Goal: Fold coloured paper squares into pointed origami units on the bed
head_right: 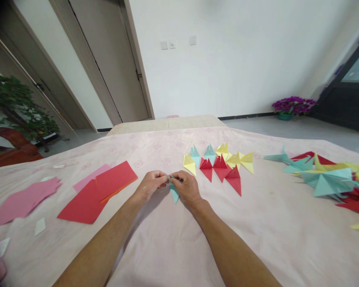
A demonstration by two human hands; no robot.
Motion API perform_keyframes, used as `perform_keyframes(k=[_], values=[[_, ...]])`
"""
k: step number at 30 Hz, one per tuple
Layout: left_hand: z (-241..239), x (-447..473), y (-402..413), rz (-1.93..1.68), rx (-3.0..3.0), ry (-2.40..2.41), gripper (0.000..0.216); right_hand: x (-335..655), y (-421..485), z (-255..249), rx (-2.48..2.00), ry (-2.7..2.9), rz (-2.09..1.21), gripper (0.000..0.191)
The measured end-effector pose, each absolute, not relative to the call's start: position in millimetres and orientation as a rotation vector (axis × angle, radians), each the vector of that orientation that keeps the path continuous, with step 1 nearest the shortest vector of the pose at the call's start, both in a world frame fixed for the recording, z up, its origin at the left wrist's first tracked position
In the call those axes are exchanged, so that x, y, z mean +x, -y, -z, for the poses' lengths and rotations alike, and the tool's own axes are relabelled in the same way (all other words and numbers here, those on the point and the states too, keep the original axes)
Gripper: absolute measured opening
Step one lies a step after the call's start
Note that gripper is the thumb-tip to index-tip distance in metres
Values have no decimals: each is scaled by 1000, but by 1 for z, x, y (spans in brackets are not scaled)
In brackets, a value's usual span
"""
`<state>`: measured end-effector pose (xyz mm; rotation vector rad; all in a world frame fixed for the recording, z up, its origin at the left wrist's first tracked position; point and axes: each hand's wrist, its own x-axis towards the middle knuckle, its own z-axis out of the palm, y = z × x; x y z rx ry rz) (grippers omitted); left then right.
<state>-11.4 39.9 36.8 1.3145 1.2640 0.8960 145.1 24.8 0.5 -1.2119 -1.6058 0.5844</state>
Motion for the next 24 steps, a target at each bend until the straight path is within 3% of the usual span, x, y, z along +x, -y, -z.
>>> perform_keyframes(k=[24], values=[[-37,-19,-42,-828,1117,-1101,25,142,-28,1,-1242,1437,-691,16]])
